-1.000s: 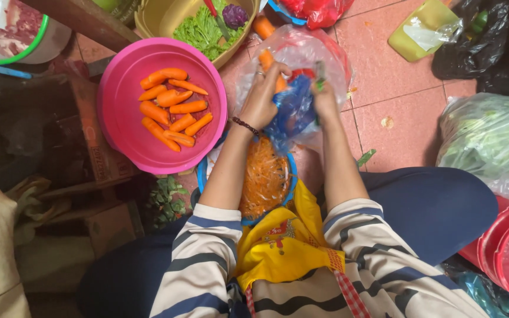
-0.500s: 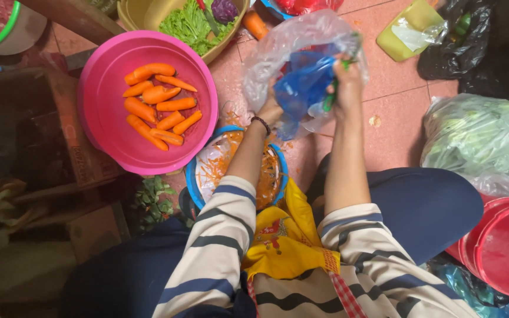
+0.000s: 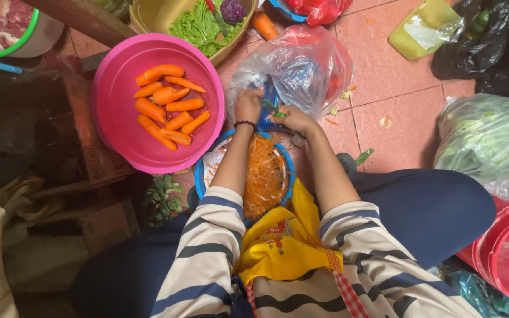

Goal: Peeling carrots with a hand peeler over a blue bowl.

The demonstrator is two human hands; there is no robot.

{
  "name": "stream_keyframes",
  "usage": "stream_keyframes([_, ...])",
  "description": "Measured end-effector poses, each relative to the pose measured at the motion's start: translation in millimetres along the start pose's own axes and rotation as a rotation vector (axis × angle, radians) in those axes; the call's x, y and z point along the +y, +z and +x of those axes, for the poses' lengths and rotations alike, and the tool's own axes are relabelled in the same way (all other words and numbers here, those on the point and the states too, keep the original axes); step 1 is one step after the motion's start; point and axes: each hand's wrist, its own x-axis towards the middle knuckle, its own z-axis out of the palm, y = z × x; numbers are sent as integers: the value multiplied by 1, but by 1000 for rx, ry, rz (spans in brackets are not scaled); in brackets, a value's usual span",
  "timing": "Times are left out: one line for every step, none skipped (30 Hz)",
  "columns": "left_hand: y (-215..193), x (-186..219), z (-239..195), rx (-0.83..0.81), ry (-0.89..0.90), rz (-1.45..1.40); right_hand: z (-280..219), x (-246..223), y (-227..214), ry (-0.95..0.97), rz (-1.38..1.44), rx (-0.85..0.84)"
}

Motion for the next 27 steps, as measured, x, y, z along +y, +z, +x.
stream_keyframes([15,-9,9,1,-1,-2,9,8,-9,0,-2,0])
stream_keyframes([33,-19,14,-96,25,57,16,18,-18,-30,-65,180])
stream_keyframes([50,-28,19,-194,51,116,23,28,-27,-64,-128,360])
stream_keyframes([38,-7,14,-192,52,111,19,21,-39,-65,-133,362])
stream_keyframes([26,14,9,-302,-1,137,14,14,-51,-114,-119,530])
stream_keyframes([15,33,1,-418,-54,165,8,10,-62,-159,-101,697])
stream_keyframes([18,32,-1,-422,-53,163,7,7,-67,-156,-103,700])
stream_keyframes([22,29,-3,-469,-54,181,5,6,-72,-133,-105,701])
stream_keyframes([26,27,-6,-517,-55,200,3,4,-77,-109,-106,702])
stream_keyframes([29,22,-8,-519,-54,200,6,9,-73,-107,-106,703])
stream_keyframes([32,16,-10,-528,-40,247,9,15,-69,-43,-233,688])
stream_keyframes([33,10,-11,-537,-26,298,12,20,-64,22,-356,669])
stream_keyframes([43,-3,-7,-539,-26,300,6,15,-57,23,-353,669])
stream_keyframes([52,-14,-1,-544,-21,355,1,8,-51,-10,-413,684])
stream_keyframes([62,-26,5,-549,-17,409,-4,2,-46,-43,-474,698])
stream_keyframes([41,-10,7,-551,-19,413,3,12,-45,-41,-470,697])
stream_keyframes([21,7,9,-440,-64,342,11,21,-44,-3,-387,675])
stream_keyframes([-1,24,14,-325,-107,271,22,29,-43,31,-303,652])
stream_keyframes([-21,41,14,-322,-108,276,18,15,-48,28,-299,650])
stream_keyframes([-41,59,14,-246,-86,226,14,0,-56,-134,-131,665])
stream_keyframes([-60,78,14,-170,-64,176,10,-15,-63,-294,37,673])
stream_keyframes([-75,97,6,-172,-67,177,-10,-43,-68,-291,38,671])
stream_keyframes([-89,116,-2,-49,41,86,-30,-72,-73,-350,199,620])
stream_keyframes([-104,138,-5,78,157,-7,-48,-103,-81,-415,360,572])
stream_keyframes([-107,141,-6,78,162,-6,-55,-112,-79,-419,362,575])
stream_keyframes([-109,143,-6,103,229,16,-62,-120,-77,-402,425,547])
stream_keyframes([-112,145,-7,128,295,39,-70,-127,-75,-385,488,518])
